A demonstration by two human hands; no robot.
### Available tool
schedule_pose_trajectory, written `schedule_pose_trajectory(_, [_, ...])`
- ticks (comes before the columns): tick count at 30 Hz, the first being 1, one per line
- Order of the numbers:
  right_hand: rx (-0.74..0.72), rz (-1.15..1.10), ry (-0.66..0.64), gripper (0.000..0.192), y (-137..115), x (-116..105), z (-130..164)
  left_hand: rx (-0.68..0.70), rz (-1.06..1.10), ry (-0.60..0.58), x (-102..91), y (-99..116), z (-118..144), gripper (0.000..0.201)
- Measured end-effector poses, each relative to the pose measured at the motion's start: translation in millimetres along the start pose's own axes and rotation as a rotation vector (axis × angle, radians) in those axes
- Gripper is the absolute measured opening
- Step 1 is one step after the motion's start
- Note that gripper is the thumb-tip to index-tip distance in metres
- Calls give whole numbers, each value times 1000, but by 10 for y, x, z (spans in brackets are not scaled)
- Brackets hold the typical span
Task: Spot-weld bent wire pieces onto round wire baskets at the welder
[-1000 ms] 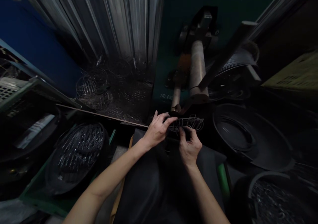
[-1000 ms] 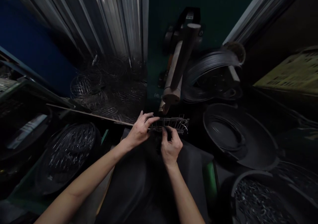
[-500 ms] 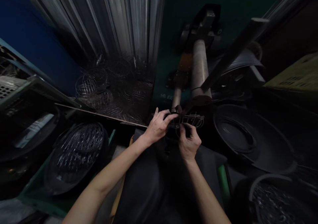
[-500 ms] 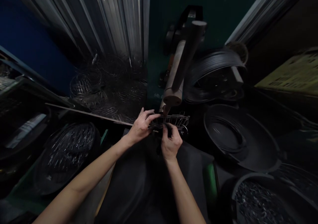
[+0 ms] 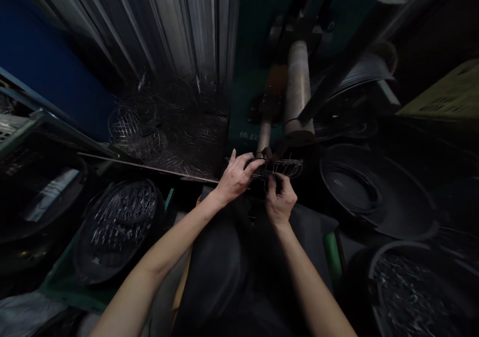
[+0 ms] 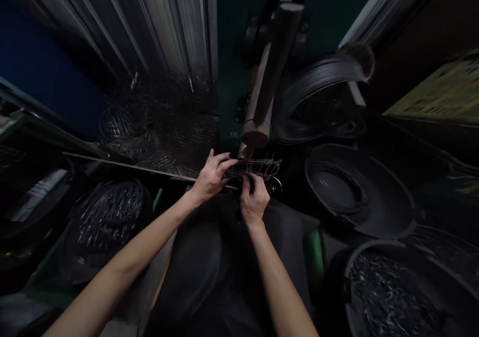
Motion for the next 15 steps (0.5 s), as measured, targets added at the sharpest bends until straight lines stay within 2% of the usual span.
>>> schedule_pose_trajectory(5, [-5, -24, -9, 31, -38, 56, -21, 32, 68, -19, 40, -84, -3, 46])
schedule_pose_trajectory(8, [2, -40, 9, 31, -89, -108, -12, 25, 98, -16, 72, -118, -28, 47])
schedule_pose_trajectory(9, [26, -37, 19, 33, -88, -246, 20, 20, 106, -16, 72, -122, -30, 47])
schedule_pose_trajectory(11, [97, 25, 41, 41, -25, -668, 157, 14, 133, -10, 39, -108, -4, 49])
schedule_pose_trajectory(13, [174, 200, 84, 46, 150, -1245, 385, 14, 178, -18, -42, -52, 81, 51])
schedule_pose_trajectory(15, [309, 430, 132, 48, 434, -1867, 659, -10, 216, -87, -144, 66, 215, 53])
Point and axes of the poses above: each hand's wrist, its own z-axis away from the middle knuckle, its own x-axis out of the palm, y = z × x, the point moved 1 cm from there along -z, towards the middle knuckle, and after that the axes turned 14 degrees about -x, right-handed, at the moved point
